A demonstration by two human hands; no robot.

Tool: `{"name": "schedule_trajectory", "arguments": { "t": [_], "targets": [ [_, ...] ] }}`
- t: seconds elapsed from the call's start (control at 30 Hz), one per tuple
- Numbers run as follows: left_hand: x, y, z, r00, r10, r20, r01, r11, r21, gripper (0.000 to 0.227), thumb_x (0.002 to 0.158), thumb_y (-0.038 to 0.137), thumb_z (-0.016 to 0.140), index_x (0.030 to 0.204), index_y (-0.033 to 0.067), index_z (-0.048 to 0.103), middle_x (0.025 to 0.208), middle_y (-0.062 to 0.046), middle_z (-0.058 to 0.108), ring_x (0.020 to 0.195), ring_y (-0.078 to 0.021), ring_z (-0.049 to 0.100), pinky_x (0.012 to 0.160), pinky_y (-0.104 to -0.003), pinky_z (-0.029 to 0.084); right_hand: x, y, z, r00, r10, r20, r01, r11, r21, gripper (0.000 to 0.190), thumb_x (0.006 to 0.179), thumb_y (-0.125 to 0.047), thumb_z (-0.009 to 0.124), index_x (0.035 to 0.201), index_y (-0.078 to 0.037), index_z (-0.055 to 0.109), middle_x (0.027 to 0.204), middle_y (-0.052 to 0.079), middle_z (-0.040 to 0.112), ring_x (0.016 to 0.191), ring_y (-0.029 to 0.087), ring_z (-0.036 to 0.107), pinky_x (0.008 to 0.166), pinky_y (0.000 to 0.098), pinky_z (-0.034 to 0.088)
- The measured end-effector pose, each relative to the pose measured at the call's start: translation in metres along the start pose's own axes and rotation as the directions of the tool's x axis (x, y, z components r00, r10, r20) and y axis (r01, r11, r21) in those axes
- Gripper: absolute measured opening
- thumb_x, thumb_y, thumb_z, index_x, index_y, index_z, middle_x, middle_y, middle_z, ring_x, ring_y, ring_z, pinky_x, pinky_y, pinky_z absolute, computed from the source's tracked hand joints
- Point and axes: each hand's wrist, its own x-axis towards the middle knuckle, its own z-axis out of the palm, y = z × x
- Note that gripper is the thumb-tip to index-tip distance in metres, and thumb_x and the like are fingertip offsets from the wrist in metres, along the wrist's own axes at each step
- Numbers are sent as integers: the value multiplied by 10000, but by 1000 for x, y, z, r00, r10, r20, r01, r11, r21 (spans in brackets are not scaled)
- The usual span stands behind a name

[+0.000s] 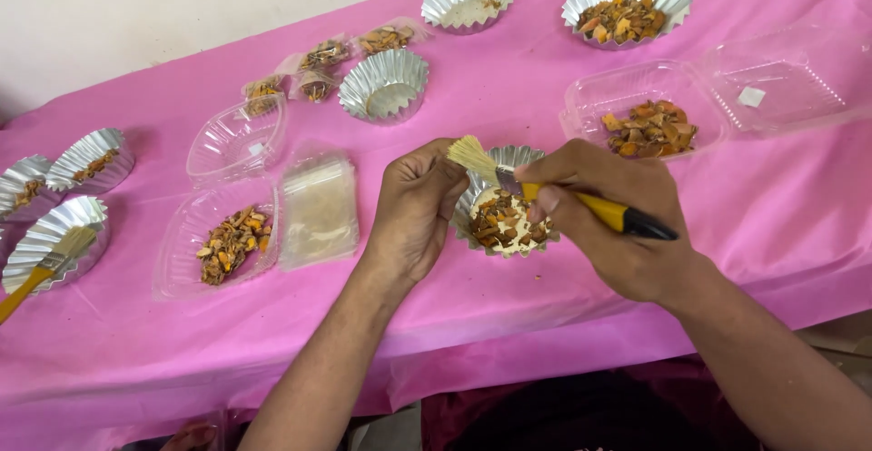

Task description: Cleaning and sorting dried leaves in small foil cups using a brush and hands on a production table.

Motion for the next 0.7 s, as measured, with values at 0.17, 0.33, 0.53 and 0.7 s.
{"name": "schedule_trajectory", "arguments": {
  "t": [0.17,0.33,0.53,0.7],
  "targets": [
    [-4,9,13,997,40,-64,-18,946,323,160,1007,96,609,858,85,666,592,68,450,514,-47,367,479,-220,293,-4,34,-9,993,-82,-88,95,984,153,134,1036,-19,558,1122,38,643,876,149,712,694,188,761,555,225,645],
    [-5,14,22,994,108,-4,-76,724,685,169,1043,113,577,884,111,633,660,78,467,603,-27,383,534,-218,317,-2,10,-25,979,39,-203,-31,999,40,143,1065,104,525,1175,178,580,920,251,658,754,297,701,745,362,641],
    [0,35,56,852,-506,135,-163,-11,987,252,730,-120,450,655,98,349,574,-60,407,521,-198,355,500,-435,221,-18,16,-33,976,90,-201,-95,995,-16,110,1105,86,546,1177,153,594,999,253,673,833,295,705,834,370,646],
    [12,20,60,819,-572,46,-172,-169,971,134,801,-43,511,718,58,481,767,-126,600,629,-312,605,501,-463,392,-25,18,-36,969,66,-238,-77,996,-38,141,1102,13,581,1171,132,607,925,211,657,789,290,695,913,390,594]
  ]
}}
